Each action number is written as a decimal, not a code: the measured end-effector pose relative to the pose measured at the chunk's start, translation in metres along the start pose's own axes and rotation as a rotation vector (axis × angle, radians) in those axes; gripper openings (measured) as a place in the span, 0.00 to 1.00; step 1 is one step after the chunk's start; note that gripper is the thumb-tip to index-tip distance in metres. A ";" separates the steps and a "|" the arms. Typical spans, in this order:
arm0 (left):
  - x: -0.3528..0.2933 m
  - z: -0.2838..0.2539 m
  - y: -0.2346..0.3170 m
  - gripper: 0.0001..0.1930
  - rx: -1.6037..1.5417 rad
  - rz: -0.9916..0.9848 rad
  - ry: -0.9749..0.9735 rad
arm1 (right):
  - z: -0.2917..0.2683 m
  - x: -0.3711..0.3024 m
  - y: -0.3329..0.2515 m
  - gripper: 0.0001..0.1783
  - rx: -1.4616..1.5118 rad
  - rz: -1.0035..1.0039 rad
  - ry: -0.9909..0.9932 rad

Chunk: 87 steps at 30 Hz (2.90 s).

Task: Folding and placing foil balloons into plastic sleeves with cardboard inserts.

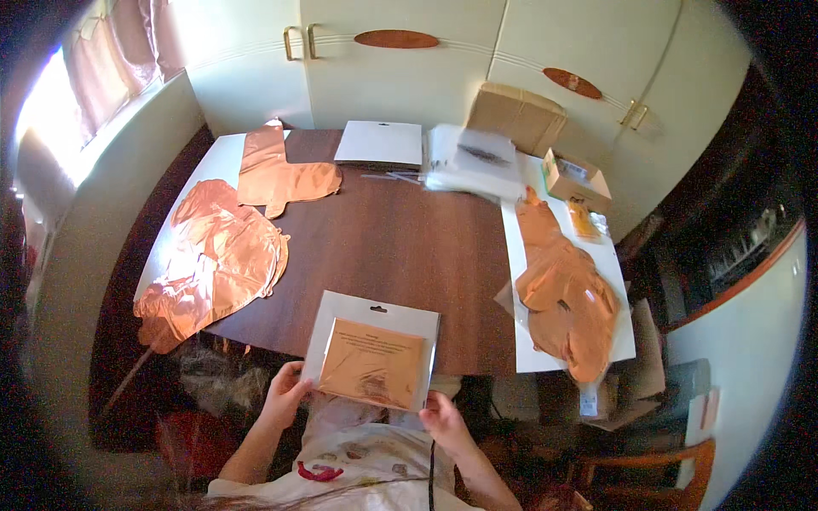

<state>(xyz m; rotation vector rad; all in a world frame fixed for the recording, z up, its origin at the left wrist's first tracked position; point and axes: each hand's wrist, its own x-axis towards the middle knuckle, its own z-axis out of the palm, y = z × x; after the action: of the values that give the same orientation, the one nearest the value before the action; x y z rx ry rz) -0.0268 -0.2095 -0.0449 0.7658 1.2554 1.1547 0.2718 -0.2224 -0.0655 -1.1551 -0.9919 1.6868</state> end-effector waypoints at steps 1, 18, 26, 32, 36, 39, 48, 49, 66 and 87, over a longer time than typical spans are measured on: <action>0.003 0.003 -0.002 0.13 0.005 -0.003 -0.022 | 0.006 0.004 -0.009 0.17 0.031 0.069 -0.039; 0.023 0.047 -0.004 0.17 -0.010 0.161 -0.564 | -0.287 -0.106 -0.105 0.10 -0.093 -0.756 1.536; 0.016 0.052 -0.001 0.15 0.020 0.133 -0.533 | -0.359 -0.112 -0.026 0.24 -0.429 -0.127 1.648; 0.013 0.069 -0.008 0.15 0.454 0.053 -0.544 | -0.135 -0.043 -0.057 0.18 -0.199 -0.390 0.930; 0.005 0.102 0.005 0.19 0.512 0.196 -0.758 | 0.000 0.007 -0.029 0.23 0.109 -0.446 -0.010; 0.003 0.081 -0.007 0.16 0.521 0.225 -0.687 | 0.068 0.038 -0.032 0.22 0.425 -0.361 -0.389; 0.009 -0.131 -0.079 0.11 0.050 -0.182 0.205 | 0.169 0.125 -0.078 0.17 -0.668 -0.748 -0.621; 0.011 -0.180 -0.124 0.14 0.155 -0.218 0.351 | 0.186 0.141 -0.081 0.18 -0.801 -0.945 -0.643; -0.013 -0.366 -0.128 0.36 0.576 -0.337 1.065 | 0.187 0.200 -0.067 0.35 -1.710 -0.953 -0.597; 0.044 -0.051 0.105 0.25 1.136 0.866 0.089 | 0.032 0.202 -0.107 0.46 -1.729 -0.595 -0.315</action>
<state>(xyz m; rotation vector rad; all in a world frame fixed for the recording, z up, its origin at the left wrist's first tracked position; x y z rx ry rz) -0.1046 -0.1452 0.0289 2.2796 1.6975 1.0396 0.2188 -0.0028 -0.0164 -1.2266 -2.8253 0.1941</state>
